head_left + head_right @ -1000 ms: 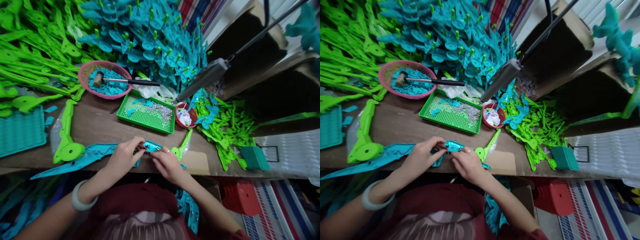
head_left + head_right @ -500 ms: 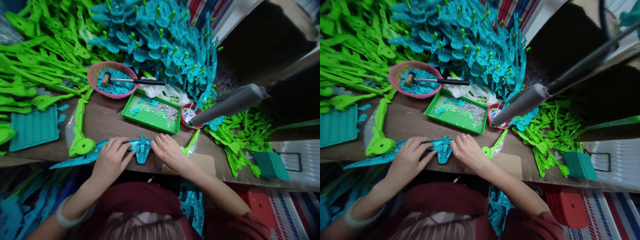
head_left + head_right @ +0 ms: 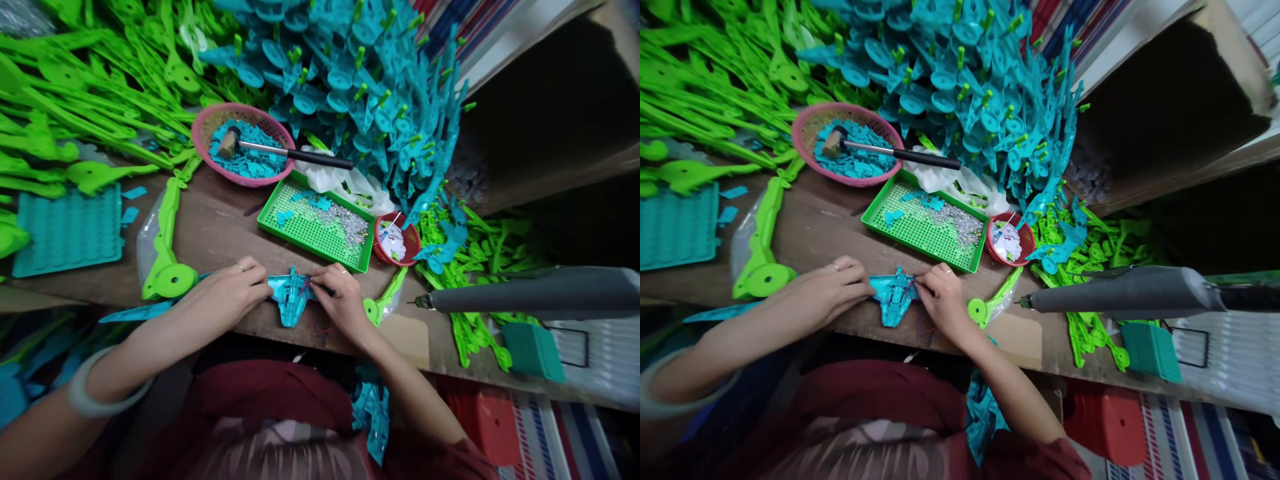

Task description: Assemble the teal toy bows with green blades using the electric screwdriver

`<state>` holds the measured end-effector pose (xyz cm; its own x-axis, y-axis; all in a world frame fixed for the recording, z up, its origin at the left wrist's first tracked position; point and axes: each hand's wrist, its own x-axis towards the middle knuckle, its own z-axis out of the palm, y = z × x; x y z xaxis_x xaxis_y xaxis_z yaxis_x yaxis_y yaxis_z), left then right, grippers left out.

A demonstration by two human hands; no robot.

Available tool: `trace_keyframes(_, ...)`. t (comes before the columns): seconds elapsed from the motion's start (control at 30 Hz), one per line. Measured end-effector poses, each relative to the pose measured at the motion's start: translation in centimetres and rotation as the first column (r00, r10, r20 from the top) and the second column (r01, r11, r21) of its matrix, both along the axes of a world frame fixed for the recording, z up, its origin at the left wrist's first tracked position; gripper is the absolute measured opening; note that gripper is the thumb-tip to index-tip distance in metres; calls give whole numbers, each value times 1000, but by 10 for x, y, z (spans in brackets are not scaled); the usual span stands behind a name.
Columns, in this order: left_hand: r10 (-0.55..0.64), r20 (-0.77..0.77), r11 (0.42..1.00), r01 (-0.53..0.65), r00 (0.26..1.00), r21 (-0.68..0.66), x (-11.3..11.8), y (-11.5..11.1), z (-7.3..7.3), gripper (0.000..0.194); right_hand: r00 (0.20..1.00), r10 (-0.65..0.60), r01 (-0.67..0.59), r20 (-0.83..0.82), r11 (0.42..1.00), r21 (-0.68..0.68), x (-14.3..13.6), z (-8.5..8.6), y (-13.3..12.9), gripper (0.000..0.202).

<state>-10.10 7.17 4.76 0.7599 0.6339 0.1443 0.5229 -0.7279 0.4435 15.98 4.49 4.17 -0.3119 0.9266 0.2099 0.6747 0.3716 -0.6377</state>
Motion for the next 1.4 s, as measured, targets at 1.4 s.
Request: trace_keyframes(1.4,51,-144,940,1,988,341,28,-30,13,21,810,164,-321,562,927,192,27,11,-65,26)
